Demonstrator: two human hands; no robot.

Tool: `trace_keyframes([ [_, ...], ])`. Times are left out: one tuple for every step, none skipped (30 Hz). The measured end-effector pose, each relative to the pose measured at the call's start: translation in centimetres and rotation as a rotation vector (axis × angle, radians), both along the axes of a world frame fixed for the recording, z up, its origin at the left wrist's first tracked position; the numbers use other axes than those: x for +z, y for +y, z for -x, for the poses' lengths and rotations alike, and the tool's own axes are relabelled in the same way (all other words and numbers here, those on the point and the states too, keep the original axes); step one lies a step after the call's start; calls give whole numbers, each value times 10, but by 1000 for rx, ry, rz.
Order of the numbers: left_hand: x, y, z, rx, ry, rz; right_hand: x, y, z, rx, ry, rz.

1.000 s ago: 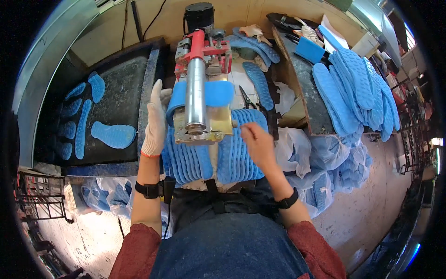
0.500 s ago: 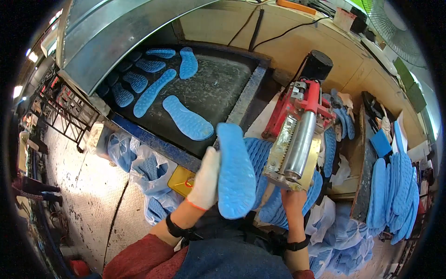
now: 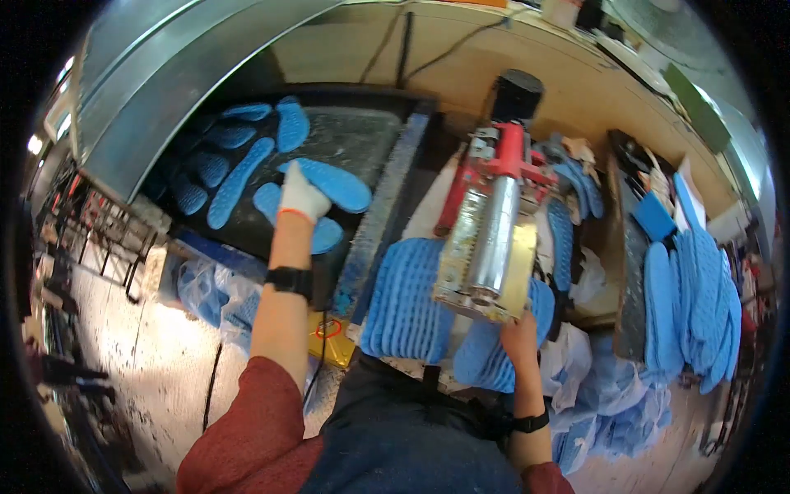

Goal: Applying adhesive to blue shoe insoles using an industrial roller machine.

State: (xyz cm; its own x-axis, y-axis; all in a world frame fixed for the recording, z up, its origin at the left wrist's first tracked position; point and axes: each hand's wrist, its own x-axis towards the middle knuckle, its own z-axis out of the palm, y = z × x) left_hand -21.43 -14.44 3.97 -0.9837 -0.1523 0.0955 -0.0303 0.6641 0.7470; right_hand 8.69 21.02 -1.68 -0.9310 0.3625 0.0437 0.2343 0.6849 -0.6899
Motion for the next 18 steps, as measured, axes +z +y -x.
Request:
trace_keyframes([
  [3, 3, -7, -48, -16, 34, 8, 5, -7, -163, 44, 400],
  [12, 6, -13, -5, -37, -341, 17, 10, -10, -247, 90, 490],
  [21, 14, -23, 91, -59, -591, 26, 14, -14, -236, 233, 636],
  [32, 20, -40, 139, -52, -659, 39, 23, -17, -235, 299, 536],
  [43, 29, -60, 249, -50, -388, 51, 31, -17, -241, 340, 543],
  [54, 42, -83, 161, 23, -420, 63, 38, -15, -217, 411, 471],
  [63, 60, -102, -30, 174, -525, 73, 44, -9, -178, 453, 238],
  [70, 79, -121, -193, 179, -639, 83, 48, -3, -85, 534, 32],
  [76, 99, -139, -350, 185, -752, 92, 51, 4, -117, 515, 10],
  [83, 116, -153, -484, 179, -833, 101, 52, 10, -18, 513, -296],
  [90, 131, -165, -613, 176, -913, 109, 50, 15, 83, 526, -586],
  [97, 147, -174, -726, 271, -881, 114, 46, 19, 89, 502, -604],
  [108, 149, -175, -810, 177, -852, 118, 40, 23, 151, 530, -588],
  [116, 151, -175, -892, 83, -814, 121, 33, 25, 209, 571, -561],
  [122, 157, -171, -916, -65, -800, 121, 27, 25, 217, 552, -563],
  [125, 160, -166, -934, -212, -775, 120, 21, 23, 243, 570, -363],
  [121, 174, -163, -974, 16, -829, 117, 18, 20, 255, 554, -166],
  [114, 180, -162, -1004, 248, -877, 113, 17, 13, 197, 571, -25],
])
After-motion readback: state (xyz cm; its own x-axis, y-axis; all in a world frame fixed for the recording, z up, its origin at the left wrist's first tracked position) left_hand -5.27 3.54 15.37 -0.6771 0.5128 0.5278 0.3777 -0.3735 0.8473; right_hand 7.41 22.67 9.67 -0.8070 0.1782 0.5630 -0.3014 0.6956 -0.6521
